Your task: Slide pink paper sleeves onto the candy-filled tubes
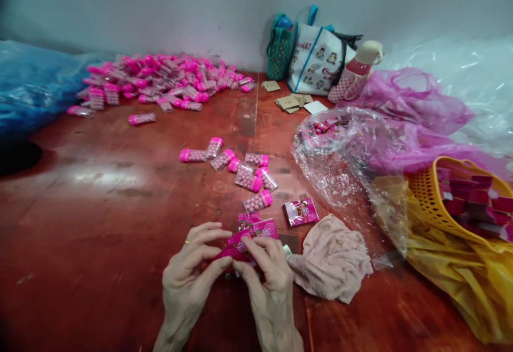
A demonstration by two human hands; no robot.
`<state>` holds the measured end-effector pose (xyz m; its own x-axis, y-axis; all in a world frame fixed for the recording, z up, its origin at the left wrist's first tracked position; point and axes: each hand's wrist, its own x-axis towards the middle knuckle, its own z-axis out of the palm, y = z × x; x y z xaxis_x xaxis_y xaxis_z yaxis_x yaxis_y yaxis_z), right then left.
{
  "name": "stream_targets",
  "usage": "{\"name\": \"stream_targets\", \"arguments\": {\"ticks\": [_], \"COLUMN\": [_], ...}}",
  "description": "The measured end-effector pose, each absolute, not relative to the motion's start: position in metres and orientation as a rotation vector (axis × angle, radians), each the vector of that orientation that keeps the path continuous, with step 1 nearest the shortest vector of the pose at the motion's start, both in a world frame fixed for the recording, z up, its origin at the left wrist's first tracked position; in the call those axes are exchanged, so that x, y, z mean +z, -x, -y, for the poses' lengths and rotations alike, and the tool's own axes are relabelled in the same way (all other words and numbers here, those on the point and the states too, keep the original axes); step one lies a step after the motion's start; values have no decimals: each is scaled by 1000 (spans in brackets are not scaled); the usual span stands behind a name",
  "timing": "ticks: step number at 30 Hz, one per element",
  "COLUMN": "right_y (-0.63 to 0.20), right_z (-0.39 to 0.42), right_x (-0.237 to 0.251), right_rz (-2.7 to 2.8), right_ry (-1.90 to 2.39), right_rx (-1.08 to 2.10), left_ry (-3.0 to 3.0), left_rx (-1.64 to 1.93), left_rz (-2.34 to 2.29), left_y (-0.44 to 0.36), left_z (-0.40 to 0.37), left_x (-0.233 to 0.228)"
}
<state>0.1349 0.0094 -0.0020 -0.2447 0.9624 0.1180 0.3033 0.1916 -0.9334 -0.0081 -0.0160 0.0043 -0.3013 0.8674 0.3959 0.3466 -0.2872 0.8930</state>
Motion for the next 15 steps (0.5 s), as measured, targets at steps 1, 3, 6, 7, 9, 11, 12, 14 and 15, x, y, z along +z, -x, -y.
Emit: {"name": "stream_targets", "arguments": {"ticks": [1, 3, 6, 7, 9, 11, 12, 14, 15], "right_y": [-136, -137, -134, -133, -129, -124, -121, -116, -113], "right_z": [-11, -12, -11, -9, -6, -2, 0, 2, 3], "right_x": [0, 3, 4, 4, 1, 0, 0, 0, 0], "right_rz": [1730, 1758, 1624, 1543, 1403, 1392, 1433, 1551, 1607], "right_ry": [1186, 1118, 1053, 1064, 1115, 1163, 1184, 1215, 1224], "right_rx": [986, 978, 1280, 1389, 1535, 1534, 1468, 1268, 1181], "left_ry": [-1540, -1544, -1469, -1409, -1233, -1032, -944, -804, -756], "left_rx": [1613, 1587, 1593, 1604, 1612, 1609, 1609, 1618, 1614], "left_rz": [-1523, -1487, -1443, -1440, -1440, -1426, -1420, -1423, -1433], "left_y": [8, 7, 4, 4, 2, 1, 0, -2, -2], "left_z": [15, 14, 16, 17, 19, 20, 21, 22, 22], "left_x": [7, 10, 12, 12, 13, 13, 13, 11, 10]}}
